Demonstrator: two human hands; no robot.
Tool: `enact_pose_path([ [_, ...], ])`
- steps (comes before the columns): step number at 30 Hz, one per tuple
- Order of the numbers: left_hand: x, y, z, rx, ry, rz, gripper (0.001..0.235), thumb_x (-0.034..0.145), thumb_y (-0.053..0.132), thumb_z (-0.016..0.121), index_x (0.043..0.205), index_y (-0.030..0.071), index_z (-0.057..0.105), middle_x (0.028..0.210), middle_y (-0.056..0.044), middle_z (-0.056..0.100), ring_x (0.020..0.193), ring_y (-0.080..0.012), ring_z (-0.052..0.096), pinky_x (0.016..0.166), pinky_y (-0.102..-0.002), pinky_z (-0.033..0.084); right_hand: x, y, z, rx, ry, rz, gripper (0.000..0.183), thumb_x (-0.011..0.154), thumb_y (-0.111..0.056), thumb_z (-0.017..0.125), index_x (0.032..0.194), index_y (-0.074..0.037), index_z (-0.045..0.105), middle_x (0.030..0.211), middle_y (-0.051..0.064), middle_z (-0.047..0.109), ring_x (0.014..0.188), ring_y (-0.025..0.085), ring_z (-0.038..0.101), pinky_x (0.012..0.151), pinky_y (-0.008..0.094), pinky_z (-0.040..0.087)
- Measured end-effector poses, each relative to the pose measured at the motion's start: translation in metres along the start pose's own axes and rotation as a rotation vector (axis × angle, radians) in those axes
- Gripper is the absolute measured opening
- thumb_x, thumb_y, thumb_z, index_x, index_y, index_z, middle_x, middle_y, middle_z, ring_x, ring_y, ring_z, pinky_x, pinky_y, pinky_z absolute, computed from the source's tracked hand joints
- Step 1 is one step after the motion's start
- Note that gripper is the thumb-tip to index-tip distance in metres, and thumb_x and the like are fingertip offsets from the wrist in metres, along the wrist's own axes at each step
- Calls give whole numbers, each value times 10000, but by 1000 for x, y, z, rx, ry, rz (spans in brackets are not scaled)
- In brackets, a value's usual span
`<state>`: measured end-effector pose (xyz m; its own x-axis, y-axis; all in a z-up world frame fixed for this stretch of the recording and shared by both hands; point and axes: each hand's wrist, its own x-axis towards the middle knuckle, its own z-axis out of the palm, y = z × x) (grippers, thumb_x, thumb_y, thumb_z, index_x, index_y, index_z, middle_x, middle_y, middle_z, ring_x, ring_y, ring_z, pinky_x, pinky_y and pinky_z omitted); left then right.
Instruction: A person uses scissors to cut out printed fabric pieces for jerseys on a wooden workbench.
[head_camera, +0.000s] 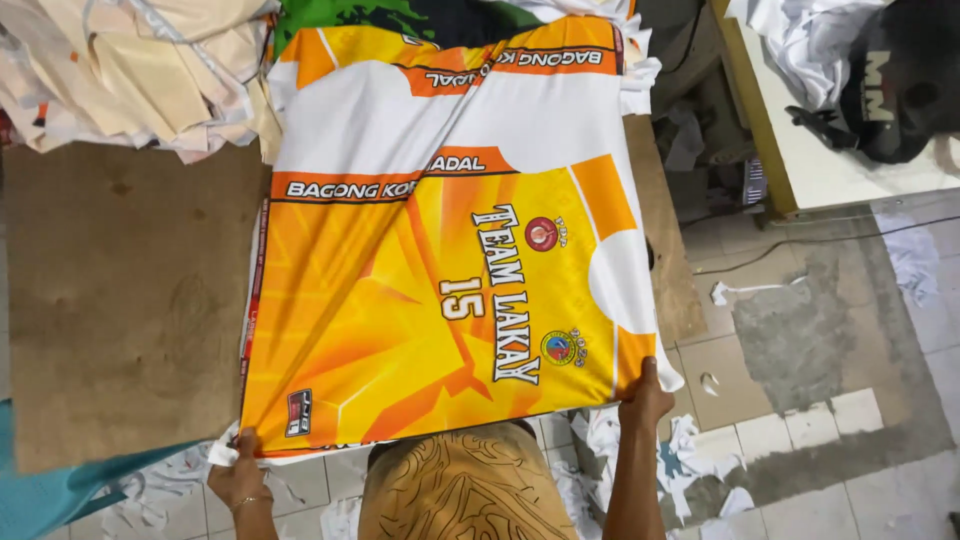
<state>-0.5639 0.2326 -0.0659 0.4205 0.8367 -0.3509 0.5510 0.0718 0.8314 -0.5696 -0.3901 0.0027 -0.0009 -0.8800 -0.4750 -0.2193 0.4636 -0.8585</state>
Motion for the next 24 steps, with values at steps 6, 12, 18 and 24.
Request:
enact_pose_path([
  [6,26,-25,-52,44,31,4,349,901,218,876,1152,24,731,1054,-62,737,917,-179,694,708,-370,606,-34,52,-61,30,-21,32,393,876,-233,832,825,-106,464,568,-12,401,450,143,420,357,372,343],
  [12,17,-68,-67,117,-86,6,352,901,224,866,1117,-11,717,1035,-124,727,888,-218,681,645,-400,592,-27,77,-137,11,156,49,498,906,-239,803,1161,28,470,662,-6,455,476,117,444,358,343,357],
  [18,-2,-85,-101,89,-112,-100,395,860,316,904,1077,51,709,1028,-92,727,895,-216,690,663,-396,600,-19,57,-172,197,91,53,386,820,-171,850,1059,-45,575,992,6,603,840,174,667,608,374,561],
  [24,-3,-26,-124,43,-53,48,343,930,263,888,1122,43,709,1056,-82,737,895,-183,688,751,-385,610,-24,21,-171,241,-75,0,315,855,-85,763,1075,-77,537,862,38,581,757,196,643,603,343,552],
])
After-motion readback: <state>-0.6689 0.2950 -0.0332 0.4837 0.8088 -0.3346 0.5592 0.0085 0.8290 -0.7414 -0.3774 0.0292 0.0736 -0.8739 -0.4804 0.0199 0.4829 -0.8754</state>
